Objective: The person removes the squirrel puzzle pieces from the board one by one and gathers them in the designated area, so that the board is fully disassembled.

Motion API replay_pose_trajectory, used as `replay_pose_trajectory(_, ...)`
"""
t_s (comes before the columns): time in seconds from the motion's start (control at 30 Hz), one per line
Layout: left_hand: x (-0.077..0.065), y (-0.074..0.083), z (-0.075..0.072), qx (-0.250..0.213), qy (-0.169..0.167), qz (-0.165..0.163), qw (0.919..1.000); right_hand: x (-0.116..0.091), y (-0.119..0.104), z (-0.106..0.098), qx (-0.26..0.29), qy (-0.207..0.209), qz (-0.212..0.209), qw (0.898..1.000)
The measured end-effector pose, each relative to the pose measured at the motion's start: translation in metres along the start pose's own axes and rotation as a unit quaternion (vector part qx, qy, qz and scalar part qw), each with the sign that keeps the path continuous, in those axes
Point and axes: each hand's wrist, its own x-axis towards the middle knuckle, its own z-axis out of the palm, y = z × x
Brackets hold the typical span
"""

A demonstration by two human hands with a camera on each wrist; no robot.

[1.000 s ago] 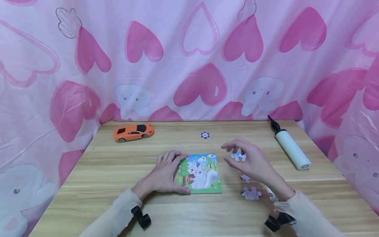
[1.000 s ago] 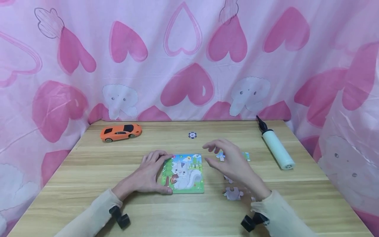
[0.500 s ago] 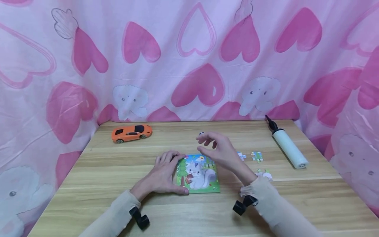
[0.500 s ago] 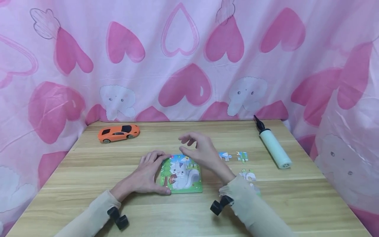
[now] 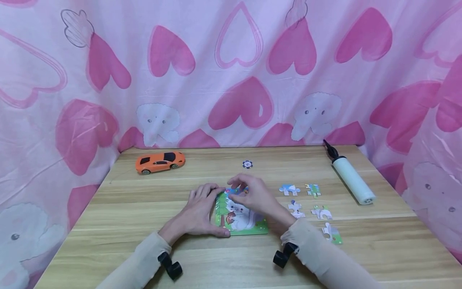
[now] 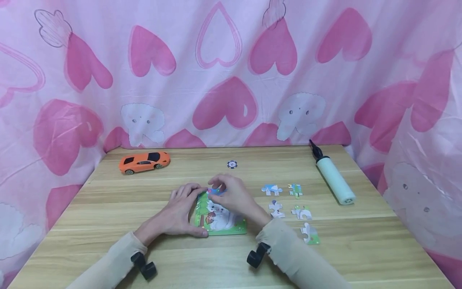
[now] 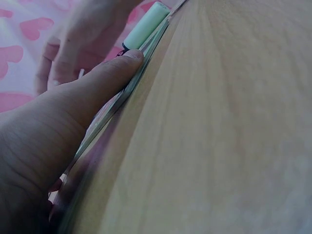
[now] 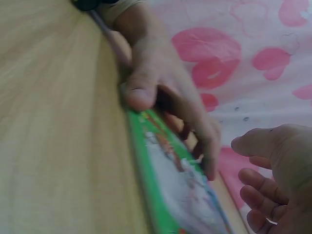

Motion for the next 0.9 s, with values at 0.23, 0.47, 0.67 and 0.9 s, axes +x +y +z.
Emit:
replay_pose_trajectory(0.23, -0.001, 0.000, 0.000, 0.005, 0.001, 0.000, 1.0000, -0.002, 0.004, 0.014, -0.029, -0.031, 0.033, 0.999)
replay_pose_trajectory(0.47, -0.001, 0.002, -0.001, 0.001, 0.001, 0.003, 1.0000, -0.004, 0.005, 0.022, -0.081, -0.026, 0.011, 0.996)
replay_pose_trajectory(0.67, -0.002, 0.002, -0.001, -0.001, -0.001, 0.003, 1.0000, -0.004, 0.002, 0.026, -0.110, -0.018, 0.006, 0.994)
replay_pose_trajectory(0.9, -0.001, 0.001, -0.001, 0.002, -0.001, 0.003, 1.0000, -0.005, -0.002, 0.027, -0.111, -0.022, 0.012, 0.994)
